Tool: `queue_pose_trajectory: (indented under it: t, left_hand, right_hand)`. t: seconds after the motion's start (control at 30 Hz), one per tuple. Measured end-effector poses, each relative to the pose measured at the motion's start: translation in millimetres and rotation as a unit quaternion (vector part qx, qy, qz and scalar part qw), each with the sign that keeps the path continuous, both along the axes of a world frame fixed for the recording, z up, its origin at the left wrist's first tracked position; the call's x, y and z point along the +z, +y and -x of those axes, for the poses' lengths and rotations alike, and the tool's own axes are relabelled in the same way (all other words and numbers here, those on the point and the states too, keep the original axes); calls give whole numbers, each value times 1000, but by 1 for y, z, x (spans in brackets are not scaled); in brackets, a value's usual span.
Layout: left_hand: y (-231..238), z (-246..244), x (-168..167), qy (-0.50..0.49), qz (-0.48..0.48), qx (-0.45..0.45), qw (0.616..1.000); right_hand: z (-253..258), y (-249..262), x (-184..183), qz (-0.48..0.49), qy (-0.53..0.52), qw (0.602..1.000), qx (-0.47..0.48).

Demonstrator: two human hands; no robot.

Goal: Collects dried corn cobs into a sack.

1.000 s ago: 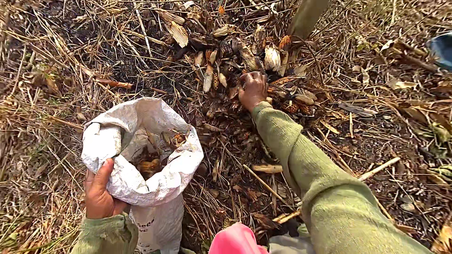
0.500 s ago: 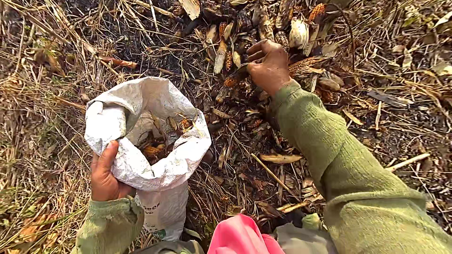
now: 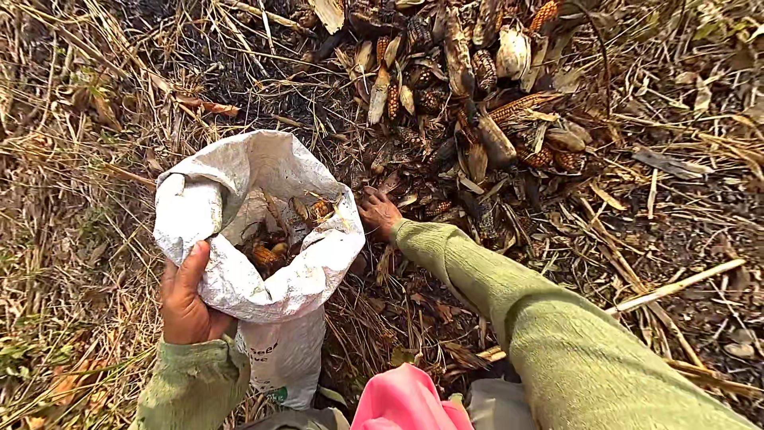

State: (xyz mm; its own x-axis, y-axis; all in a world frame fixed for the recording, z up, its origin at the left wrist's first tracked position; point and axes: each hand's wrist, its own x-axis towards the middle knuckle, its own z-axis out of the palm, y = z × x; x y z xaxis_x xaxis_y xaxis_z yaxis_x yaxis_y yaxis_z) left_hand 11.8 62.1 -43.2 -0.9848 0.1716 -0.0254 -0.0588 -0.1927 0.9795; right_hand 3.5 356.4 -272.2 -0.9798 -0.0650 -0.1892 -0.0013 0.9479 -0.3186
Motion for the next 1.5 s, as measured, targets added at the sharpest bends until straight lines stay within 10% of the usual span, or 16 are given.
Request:
queue_pose_trajectory:
  t: [0.23, 0.37, 0.5, 0.6, 0.83, 1.5]
  left_hand:
    - [-4, 1, -2, 0, -9, -6, 1000]
    - [5, 4, -5, 5, 3, 8, 1000]
    - [14, 6, -5, 7, 11, 15, 1000]
    - [14, 4, -2, 9, 7, 16, 1000]
    - [14, 4, -4, 10, 15, 23, 1000]
    - [14, -1, -3, 0, -9, 36, 999]
  right_hand:
    - [-6, 28, 53, 72, 10, 985, -156]
    - [2, 40, 106, 285, 121, 889, -339]
    - [1, -7, 159, 427, 135, 878, -168]
    - [-4, 7, 181, 374, 104, 916, -103]
    - [-43, 148, 124, 90, 145, 869, -465]
    - [-51, 156, 93, 106, 20, 891, -441]
